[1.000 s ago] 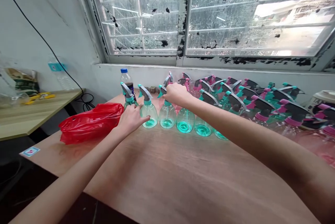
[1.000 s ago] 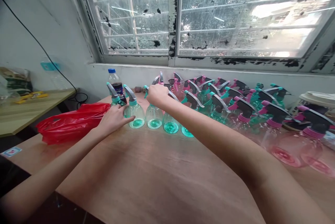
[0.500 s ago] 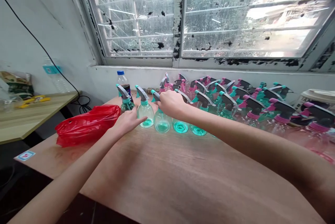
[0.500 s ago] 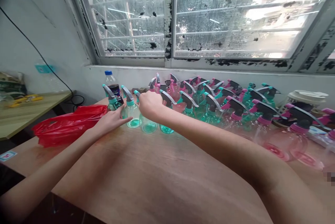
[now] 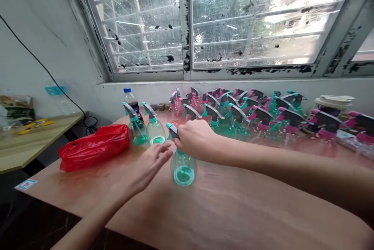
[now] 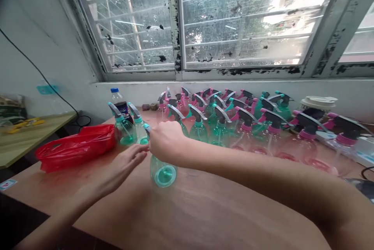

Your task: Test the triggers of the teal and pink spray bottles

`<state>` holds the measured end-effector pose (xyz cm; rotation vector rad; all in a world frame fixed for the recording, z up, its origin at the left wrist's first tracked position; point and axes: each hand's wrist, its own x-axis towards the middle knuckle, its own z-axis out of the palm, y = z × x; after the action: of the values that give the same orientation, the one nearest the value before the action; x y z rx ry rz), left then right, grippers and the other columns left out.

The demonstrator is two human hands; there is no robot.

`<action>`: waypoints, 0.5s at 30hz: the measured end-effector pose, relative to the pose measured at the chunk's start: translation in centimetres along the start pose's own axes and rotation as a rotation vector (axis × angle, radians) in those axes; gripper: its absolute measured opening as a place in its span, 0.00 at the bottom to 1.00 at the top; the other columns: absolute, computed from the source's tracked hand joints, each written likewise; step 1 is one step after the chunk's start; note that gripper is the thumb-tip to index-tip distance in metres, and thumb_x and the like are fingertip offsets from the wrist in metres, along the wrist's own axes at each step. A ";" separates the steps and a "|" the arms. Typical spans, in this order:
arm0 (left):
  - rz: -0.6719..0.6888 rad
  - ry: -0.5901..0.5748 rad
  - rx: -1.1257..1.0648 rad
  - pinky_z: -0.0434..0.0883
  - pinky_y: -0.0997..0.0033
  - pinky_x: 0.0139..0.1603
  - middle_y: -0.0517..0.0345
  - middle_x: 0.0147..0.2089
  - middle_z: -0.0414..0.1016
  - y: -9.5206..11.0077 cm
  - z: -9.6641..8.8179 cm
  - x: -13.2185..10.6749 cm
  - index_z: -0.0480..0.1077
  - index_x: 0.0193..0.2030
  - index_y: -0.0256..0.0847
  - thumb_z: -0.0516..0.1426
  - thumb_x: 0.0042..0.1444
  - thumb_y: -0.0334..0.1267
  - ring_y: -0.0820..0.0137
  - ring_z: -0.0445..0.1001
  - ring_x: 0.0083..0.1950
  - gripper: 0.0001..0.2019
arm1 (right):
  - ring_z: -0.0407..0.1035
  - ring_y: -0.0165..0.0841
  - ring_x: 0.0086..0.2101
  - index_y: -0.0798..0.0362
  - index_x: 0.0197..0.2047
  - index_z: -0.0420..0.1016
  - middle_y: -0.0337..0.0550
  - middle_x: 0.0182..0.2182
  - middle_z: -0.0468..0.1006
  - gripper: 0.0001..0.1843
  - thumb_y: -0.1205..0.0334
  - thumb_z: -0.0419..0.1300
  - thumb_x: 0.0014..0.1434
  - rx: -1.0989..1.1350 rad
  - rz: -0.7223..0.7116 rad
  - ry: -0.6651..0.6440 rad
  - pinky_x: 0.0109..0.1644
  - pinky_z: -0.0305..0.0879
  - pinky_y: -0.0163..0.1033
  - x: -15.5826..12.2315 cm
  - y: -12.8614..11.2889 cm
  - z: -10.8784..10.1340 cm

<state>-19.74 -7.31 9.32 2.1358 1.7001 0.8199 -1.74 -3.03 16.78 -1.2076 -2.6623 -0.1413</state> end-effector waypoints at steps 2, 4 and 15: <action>0.075 -0.086 -0.022 0.64 0.50 0.62 0.48 0.64 0.67 1.0 1.8 -0.3 0.65 0.62 0.44 0.52 0.61 0.60 0.50 0.65 0.64 0.29 | 0.78 0.42 0.33 0.57 0.32 0.80 0.54 0.30 0.82 0.15 0.61 0.54 0.63 -0.003 0.000 -0.010 0.29 0.62 0.38 -1.7 0.6 -0.3; 0.135 -0.181 -0.030 0.60 0.47 0.64 0.46 0.67 0.62 2.1 3.7 -0.4 0.58 0.67 0.44 0.59 0.57 0.57 0.48 0.59 0.68 0.35 | 0.77 0.42 0.31 0.56 0.32 0.79 0.52 0.28 0.81 0.17 0.58 0.53 0.64 -0.008 0.020 -0.023 0.28 0.60 0.37 -3.3 1.6 -0.5; 0.326 -0.168 -0.256 0.65 0.46 0.60 0.48 0.61 0.66 7.5 13.4 2.2 0.57 0.66 0.47 0.66 0.54 0.47 0.50 0.66 0.62 0.36 | 0.66 0.46 0.55 0.50 0.65 0.59 0.52 0.58 0.70 0.41 0.39 0.64 0.55 0.543 -0.096 0.026 0.56 0.63 0.48 -13.9 14.2 1.9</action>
<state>-5.51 -5.52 3.35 2.2555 1.1163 0.8598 17.53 -3.55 11.64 -0.8909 -2.4883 0.5138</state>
